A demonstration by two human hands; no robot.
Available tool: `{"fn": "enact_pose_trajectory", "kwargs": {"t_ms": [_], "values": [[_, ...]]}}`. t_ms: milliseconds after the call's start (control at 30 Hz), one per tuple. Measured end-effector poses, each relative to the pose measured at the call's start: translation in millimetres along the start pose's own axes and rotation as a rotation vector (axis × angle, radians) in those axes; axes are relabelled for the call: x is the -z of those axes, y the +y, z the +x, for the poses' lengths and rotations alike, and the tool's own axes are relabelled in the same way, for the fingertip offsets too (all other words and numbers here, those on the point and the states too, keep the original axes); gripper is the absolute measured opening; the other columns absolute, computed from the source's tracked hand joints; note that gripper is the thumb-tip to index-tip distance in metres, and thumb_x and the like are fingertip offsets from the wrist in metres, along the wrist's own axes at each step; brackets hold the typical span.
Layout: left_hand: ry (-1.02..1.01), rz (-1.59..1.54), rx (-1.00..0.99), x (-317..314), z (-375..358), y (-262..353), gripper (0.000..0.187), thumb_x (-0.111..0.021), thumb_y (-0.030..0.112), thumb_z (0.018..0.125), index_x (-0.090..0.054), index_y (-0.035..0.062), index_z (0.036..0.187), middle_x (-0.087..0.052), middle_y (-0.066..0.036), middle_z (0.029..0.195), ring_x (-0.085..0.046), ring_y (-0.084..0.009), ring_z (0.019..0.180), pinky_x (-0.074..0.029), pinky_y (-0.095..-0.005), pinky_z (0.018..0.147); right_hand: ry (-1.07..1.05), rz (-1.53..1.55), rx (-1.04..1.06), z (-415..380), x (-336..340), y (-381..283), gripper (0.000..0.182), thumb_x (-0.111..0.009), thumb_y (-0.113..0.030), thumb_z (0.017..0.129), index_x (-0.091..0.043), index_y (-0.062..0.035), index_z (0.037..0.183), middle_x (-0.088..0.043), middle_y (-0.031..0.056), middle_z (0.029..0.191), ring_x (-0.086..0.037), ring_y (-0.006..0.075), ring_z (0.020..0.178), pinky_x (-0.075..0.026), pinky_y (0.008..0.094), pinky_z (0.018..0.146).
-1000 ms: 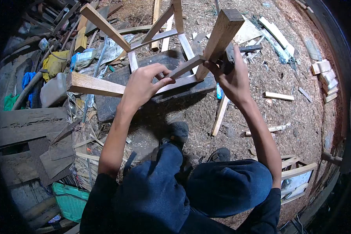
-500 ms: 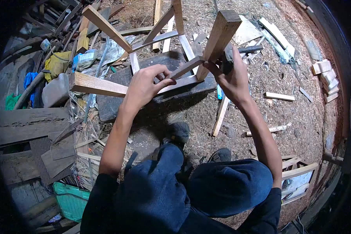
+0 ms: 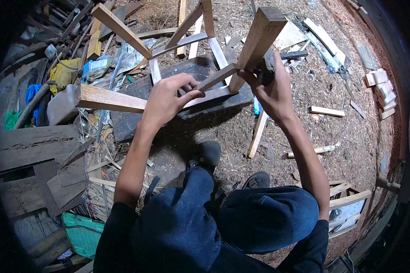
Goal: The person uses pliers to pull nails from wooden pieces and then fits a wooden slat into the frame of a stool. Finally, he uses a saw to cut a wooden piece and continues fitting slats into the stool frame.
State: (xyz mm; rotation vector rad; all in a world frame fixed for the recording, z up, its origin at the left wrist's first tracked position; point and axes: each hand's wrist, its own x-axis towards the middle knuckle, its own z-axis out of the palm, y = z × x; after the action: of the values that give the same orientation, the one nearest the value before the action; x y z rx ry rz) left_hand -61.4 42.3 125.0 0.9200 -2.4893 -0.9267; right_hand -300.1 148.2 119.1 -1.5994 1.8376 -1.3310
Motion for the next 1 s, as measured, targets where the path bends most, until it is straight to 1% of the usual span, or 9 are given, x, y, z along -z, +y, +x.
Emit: {"fn": "enact_pose_trajectory", "kwargs": {"t_ms": [133, 200, 233, 300, 500, 567, 600, 867, 1000], "values": [[-0.028, -0.009, 0.055, 2, 0, 3, 0.02, -0.075, 0.019, 0.085, -0.069, 0.0034, 0.097, -0.068, -0.007, 0.088, -0.064, -0.0184, 0.078, -0.047, -0.0307, 0.067, -0.028, -0.044, -0.026, 2, 1, 7, 0.048, -0.075, -0.01, 0.089, -0.042, 0.0026, 0.121, -0.068, 0.0194, 0.109, -0.066, 0.0207, 0.105, -0.056, 0.0348, 0.085], [0.008, -0.02, 0.012, 0, 0, 1, 0.023, -0.075, 0.024, 0.085, -0.068, 0.0038, 0.096, -0.068, -0.012, 0.089, -0.066, -0.0298, 0.079, -0.05, -0.0388, 0.066, -0.016, -0.026, -0.001, 2, 0, 5, 0.049, -0.075, -0.01, 0.089, -0.042, 0.0025, 0.122, -0.067, 0.019, 0.109, -0.066, 0.0207, 0.104, -0.056, 0.0352, 0.086], [0.008, -0.02, 0.013, -1, -1, 0, 0.023, -0.075, 0.024, 0.085, -0.068, 0.0038, 0.096, -0.068, -0.012, 0.089, -0.066, -0.0298, 0.079, -0.05, -0.0388, 0.066, -0.001, -0.009, 0.025, 1, 0, 3, 0.049, -0.075, -0.009, 0.089, -0.042, 0.0024, 0.123, -0.067, 0.0187, 0.108, -0.066, 0.0207, 0.103, -0.056, 0.0356, 0.087], [0.019, 0.022, 0.015, -3, -1, -3, 0.021, -0.076, 0.019, 0.086, -0.07, 0.0042, 0.099, -0.068, -0.007, 0.087, -0.065, -0.0171, 0.078, -0.048, -0.0311, 0.065, 0.0, 0.009, 0.002, 1, -1, 2, 0.049, -0.075, -0.009, 0.088, -0.042, 0.0022, 0.123, -0.067, 0.0181, 0.108, -0.065, 0.0206, 0.103, -0.056, 0.0359, 0.088], [0.042, 0.032, -0.014, -4, -2, -2, 0.022, -0.077, 0.019, 0.085, -0.07, 0.0038, 0.099, -0.068, -0.007, 0.086, -0.065, -0.0165, 0.077, -0.049, -0.0307, 0.064, 0.092, -0.009, 0.07, 3, 2, 2, 0.044, -0.074, -0.005, 0.087, -0.044, 0.0021, 0.119, -0.068, 0.0165, 0.104, -0.067, 0.0215, 0.096, -0.055, 0.0361, 0.086], [0.047, 0.035, -0.022, -4, -2, -1, 0.021, -0.076, 0.019, 0.086, -0.07, 0.0038, 0.099, -0.068, -0.007, 0.086, -0.065, -0.0163, 0.076, -0.05, -0.0307, 0.065, -0.009, -0.08, 0.045, 3, 7, 1, 0.041, -0.074, -0.006, 0.086, -0.047, 0.0027, 0.115, -0.07, 0.0158, 0.098, -0.067, 0.0205, 0.091, -0.054, 0.0362, 0.082], [0.039, 0.046, -0.03, -3, -2, -1, 0.021, -0.076, 0.019, 0.086, -0.07, 0.004, 0.099, -0.068, -0.007, 0.086, -0.065, -0.0167, 0.076, -0.05, -0.031, 0.065, -0.042, -0.063, -0.043, 4, 8, 1, 0.067, -0.074, 0.0, 0.076, -0.039, 0.0068, 0.132, -0.063, 0.0299, 0.102, -0.063, 0.0472, 0.099, -0.051, 0.0443, 0.084], [0.057, 0.077, -0.021, -4, -5, 5, 0.02, -0.076, 0.016, 0.085, -0.069, 0.0045, 0.099, -0.068, -0.01, 0.085, -0.066, -0.0208, 0.074, -0.051, -0.0331, 0.064, -0.047, 0.018, -0.035, 2, 6, 1, 0.065, -0.07, 0.0, 0.078, -0.04, 0.0085, 0.135, -0.061, 0.0318, 0.107, -0.06, 0.0482, 0.101, -0.049, 0.0445, 0.087], [0.111, 0.09, -0.053, -8, -9, 8, 0.023, -0.077, 0.015, 0.083, -0.069, 0.0044, 0.101, -0.069, -0.012, 0.088, -0.067, -0.0225, 0.075, -0.052, -0.0342, 0.066, -0.042, -0.012, 0.005, 3, 6, 7, 0.063, -0.075, -0.005, 0.079, -0.043, 0.0076, 0.132, -0.062, 0.0308, 0.106, -0.061, 0.0476, 0.1, -0.049, 0.0441, 0.085]]}}
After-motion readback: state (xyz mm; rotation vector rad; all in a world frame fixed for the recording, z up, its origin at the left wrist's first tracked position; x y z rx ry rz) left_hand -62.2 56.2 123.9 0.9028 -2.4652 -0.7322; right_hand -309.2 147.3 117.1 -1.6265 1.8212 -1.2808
